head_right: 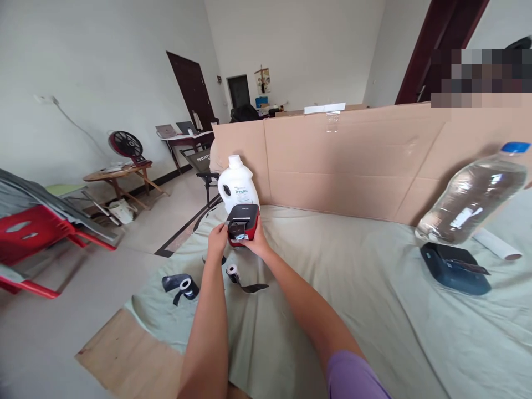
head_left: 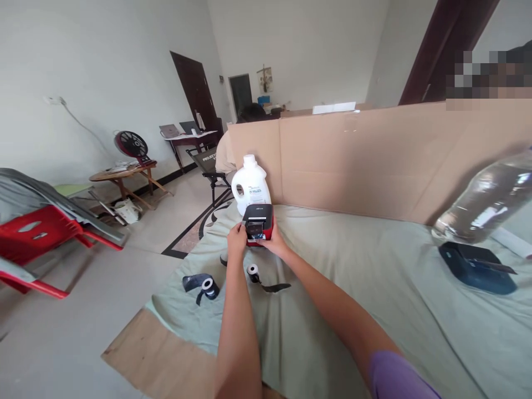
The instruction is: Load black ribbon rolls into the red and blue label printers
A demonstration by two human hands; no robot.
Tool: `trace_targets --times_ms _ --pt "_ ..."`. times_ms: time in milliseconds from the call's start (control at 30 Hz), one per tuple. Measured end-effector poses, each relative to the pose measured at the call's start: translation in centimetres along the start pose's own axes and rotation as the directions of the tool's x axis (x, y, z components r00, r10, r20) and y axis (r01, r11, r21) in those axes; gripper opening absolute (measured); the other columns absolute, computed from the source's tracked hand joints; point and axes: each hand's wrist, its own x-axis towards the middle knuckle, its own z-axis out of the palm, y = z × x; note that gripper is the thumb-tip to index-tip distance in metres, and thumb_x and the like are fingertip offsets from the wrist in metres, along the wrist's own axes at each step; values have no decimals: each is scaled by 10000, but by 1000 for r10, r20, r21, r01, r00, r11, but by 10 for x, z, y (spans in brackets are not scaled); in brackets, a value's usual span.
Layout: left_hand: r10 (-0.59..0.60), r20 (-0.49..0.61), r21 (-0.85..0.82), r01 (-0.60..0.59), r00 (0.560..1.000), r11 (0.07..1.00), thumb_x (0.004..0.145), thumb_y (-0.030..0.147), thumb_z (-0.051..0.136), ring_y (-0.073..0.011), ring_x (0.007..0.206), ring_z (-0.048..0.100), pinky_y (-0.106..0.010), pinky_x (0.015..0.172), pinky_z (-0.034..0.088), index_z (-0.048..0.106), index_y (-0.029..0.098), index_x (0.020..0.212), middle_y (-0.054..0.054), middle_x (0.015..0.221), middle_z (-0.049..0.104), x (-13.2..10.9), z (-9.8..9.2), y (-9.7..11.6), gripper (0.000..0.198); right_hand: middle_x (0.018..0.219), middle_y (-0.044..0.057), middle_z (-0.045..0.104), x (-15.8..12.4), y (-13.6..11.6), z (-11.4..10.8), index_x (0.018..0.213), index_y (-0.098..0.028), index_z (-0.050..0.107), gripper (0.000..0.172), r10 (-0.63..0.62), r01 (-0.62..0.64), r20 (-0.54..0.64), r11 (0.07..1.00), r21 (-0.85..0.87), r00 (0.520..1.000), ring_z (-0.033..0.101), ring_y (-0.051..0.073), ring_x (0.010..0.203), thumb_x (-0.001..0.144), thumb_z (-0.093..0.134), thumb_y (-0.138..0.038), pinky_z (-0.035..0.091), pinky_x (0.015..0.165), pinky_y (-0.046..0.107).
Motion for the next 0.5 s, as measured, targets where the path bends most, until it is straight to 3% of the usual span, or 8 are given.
trace_targets --times_ms 133,267,400,500 --pt "53 7 -21 -53 999 998 908 265 491 -253 1127 662 -344 987 480 740 218 1141 -63 1159 744 -15 6 30 344 1567 145 380 -12 -13 -18 1585 -215 5 1263 -63 74 -121 993 92 991 456 279 1379 620 813 -321 324 1188 462" --pt "248 19 -56 -247 969 967 920 367 553 -262 1088 689 -366 971 498 734 258 1181 -53 1117 760 -56 32 88 335 1583 149 351 -41 -44 -80 1581 -225 -97 1298 -136 158 -246 985 71 960 429 275 1407 658 789 -439 319 1187 490" --pt "471 113 -173 -449 875 876 956 430 526 -254 992 720 -368 944 532 707 239 1240 -78 1088 765 -120 62 130 387 1574 177 354 -104 -80 -156 1582 -210 -108 1331 -192 163 -359 981 -110 913 413 300 1421 651 798 -501 340 1169 506" --pt "582 233 -395 -471 779 789 958 442 526 -242 1065 700 -359 973 546 637 222 1336 -62 1195 732 -175 77 126 451 1584 169 342 -171 -95 -193 1587 -244 -75 1258 -177 85 -415 969 -230 893 433 308 1410 690 779 -463 349 1172 504"
